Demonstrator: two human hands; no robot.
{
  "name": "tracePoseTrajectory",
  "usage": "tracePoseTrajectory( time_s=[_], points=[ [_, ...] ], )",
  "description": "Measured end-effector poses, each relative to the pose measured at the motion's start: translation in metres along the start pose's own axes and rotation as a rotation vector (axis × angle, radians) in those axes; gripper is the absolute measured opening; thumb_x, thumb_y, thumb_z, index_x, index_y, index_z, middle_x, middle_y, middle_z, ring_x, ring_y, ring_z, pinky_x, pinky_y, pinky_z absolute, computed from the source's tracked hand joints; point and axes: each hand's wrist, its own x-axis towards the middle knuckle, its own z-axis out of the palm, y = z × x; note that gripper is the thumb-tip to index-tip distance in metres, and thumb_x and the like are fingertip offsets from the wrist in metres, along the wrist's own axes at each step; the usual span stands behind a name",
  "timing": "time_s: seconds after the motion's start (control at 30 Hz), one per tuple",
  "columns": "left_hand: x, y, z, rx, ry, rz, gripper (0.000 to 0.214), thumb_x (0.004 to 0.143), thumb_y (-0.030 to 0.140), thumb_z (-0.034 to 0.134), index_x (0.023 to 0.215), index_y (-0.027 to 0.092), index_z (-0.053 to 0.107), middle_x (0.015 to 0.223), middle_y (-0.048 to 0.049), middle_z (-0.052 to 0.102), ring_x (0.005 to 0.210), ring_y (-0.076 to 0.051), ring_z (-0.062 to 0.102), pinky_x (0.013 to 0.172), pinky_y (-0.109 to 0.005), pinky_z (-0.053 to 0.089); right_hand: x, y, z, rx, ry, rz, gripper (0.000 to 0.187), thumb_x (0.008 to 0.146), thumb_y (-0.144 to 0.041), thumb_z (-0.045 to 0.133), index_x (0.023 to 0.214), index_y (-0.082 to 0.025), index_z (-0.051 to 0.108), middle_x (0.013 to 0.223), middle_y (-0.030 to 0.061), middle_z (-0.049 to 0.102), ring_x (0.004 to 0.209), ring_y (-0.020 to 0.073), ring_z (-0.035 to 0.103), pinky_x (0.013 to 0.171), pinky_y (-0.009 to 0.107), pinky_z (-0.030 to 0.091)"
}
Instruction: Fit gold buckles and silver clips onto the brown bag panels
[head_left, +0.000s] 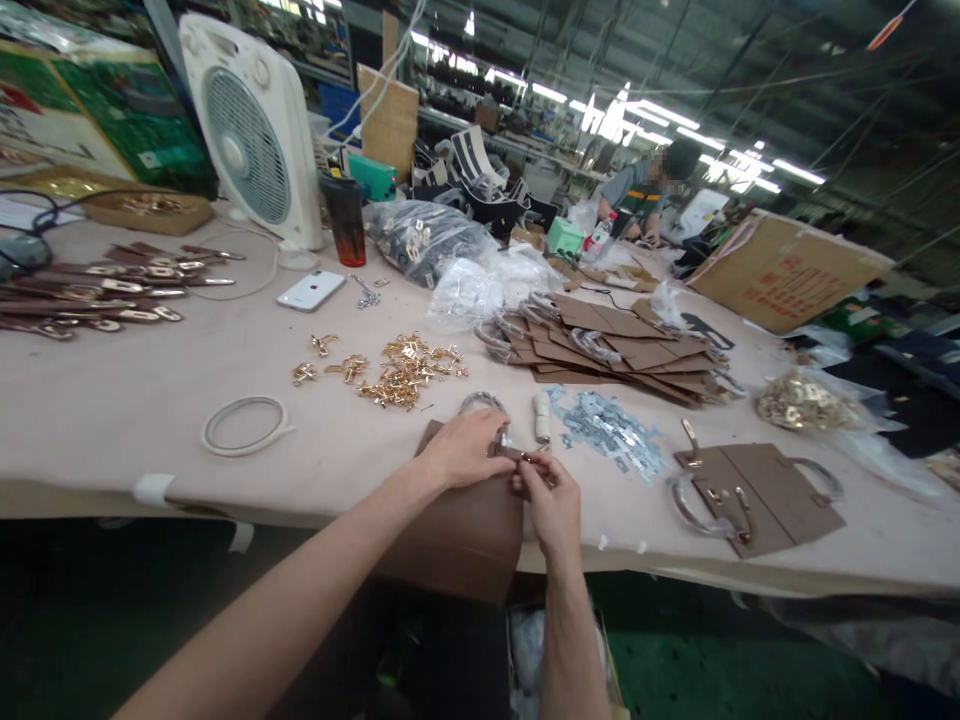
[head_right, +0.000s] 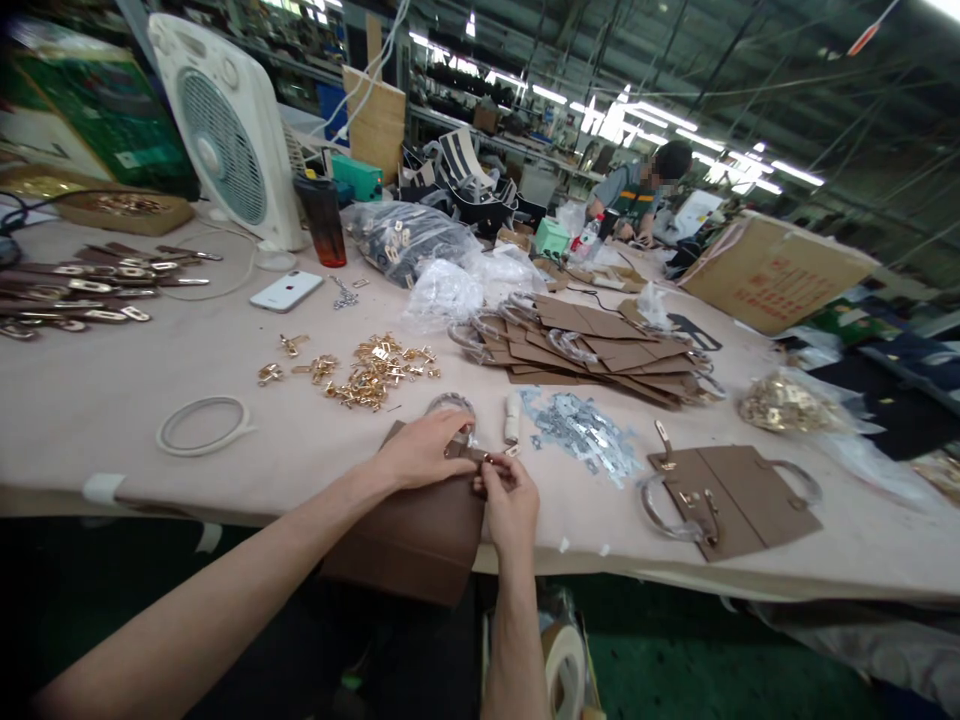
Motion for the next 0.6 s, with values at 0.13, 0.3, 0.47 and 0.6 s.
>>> tracePoseTrajectory(
  time_s=[0.13,0.3,0.47,0.6],
  points=[
    [0.001,-0.001,-0.003,0.239,-0.163,-0.018,0.074,0.065,0.063,0.089,0.117,0.015,0.067,0.119,-0.0171,0.069,0.115,-0.038,0.061,0.098,-0.044,0.049,0.002,-0.004,-0.002,0.034,-0.047,0.050,0.045,0.070,-0.049,0.087,0.097,-0.017,0.072,0.070,0.0003,0.071,0.060,0.0158,0.068,0.062,0.028,0.059],
    [0.018,-0.003,0.004,0.252,-0.217,-0.046,0.073,0.064,0.067,0.087,0.111,0.013,0.068,0.114,-0.0184,0.070,0.111,-0.039,0.064,0.092,-0.043,0.049,-0.001,-0.003,0.000,-0.014,-0.012,0.060,0.039,0.072,-0.047,0.084,0.092,-0.017,0.070,0.068,0.0013,0.071,0.057,0.0162,0.067,0.059,0.029,0.056],
    [0.029,-0.015,0.008,0.219,-0.292,0.007,0.072,0.067,0.073,0.081,0.103,0.012,0.070,0.107,-0.0193,0.073,0.104,-0.040,0.067,0.087,-0.043,0.050,-0.008,-0.003,0.001,-0.108,-0.003,-0.022,0.038,0.080,-0.049,0.078,0.098,-0.017,0.070,0.071,0.0026,0.073,0.061,0.0171,0.069,0.061,0.029,0.056],
    [0.031,-0.015,0.006,0.213,-0.315,0.008,0.073,0.067,0.073,0.080,0.106,0.011,0.070,0.109,-0.0199,0.073,0.105,-0.040,0.067,0.087,-0.043,0.050,-0.014,-0.006,0.005,-0.162,-0.007,-0.047,0.039,0.082,-0.052,0.077,0.099,-0.018,0.069,0.071,0.0034,0.073,0.061,0.0180,0.069,0.059,0.029,0.055]
  ],
)
